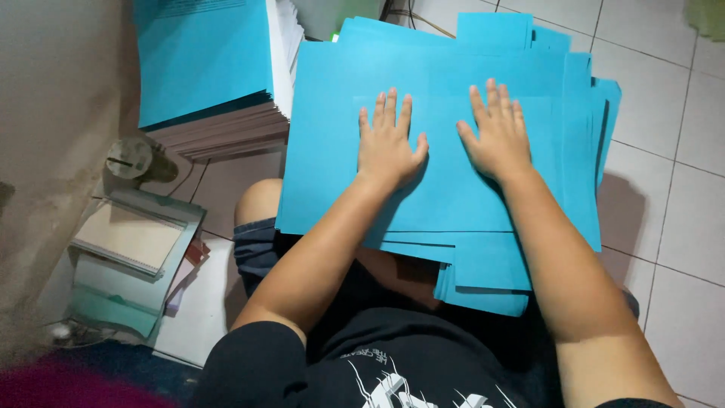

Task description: Folding blue cardstock sheets into folders manually on the floor.

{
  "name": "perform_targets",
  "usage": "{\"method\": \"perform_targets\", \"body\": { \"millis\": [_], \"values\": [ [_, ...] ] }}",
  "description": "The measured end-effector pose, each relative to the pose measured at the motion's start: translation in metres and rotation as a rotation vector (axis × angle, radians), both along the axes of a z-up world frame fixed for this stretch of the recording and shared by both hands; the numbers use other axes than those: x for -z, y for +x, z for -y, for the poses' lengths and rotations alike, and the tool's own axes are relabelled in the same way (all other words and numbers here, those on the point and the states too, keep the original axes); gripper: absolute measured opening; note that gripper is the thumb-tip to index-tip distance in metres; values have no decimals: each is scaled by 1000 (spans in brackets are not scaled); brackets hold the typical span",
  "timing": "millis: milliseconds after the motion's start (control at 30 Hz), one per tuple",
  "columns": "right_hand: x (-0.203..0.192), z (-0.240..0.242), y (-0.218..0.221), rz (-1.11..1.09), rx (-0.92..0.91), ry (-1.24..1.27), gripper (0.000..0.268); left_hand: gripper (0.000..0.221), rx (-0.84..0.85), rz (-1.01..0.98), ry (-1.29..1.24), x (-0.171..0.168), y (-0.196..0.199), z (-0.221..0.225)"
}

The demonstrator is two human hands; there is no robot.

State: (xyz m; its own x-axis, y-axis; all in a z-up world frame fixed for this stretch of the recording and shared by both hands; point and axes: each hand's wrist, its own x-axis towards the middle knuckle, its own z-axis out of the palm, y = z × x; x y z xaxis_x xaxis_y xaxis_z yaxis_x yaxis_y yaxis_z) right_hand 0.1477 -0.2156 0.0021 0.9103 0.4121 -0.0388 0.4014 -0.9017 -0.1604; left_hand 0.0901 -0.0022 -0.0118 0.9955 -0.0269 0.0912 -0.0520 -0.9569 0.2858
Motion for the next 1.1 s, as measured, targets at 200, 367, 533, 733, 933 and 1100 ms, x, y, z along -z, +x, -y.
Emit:
{"method": "perform_targets", "body": {
  "millis": [200, 367, 533, 733, 933, 1100],
  "values": [
    [-3, 78, -35, -54, 170, -9, 83, 79, -75, -21, -41, -9, -4, 0],
    [-1, 87, -71, -39, 148, -32, 85, 81, -74, 81, -43, -2, -3, 4],
    [9, 94, -69, -47, 145, -55, 88, 74, 294, 81, 28, -5, -79, 28],
    [9, 94, -67, -23, 137, -28, 86, 63, 296, 38, 3, 12, -92, -18],
    [3, 63, -40, -47, 208, -113, 93, 84, 14, -51, 79, 13, -10, -28],
    [41, -25, -11, 198, 131, -76, 73, 72, 104, 50, 52, 25, 30, 12]
  ]
}}
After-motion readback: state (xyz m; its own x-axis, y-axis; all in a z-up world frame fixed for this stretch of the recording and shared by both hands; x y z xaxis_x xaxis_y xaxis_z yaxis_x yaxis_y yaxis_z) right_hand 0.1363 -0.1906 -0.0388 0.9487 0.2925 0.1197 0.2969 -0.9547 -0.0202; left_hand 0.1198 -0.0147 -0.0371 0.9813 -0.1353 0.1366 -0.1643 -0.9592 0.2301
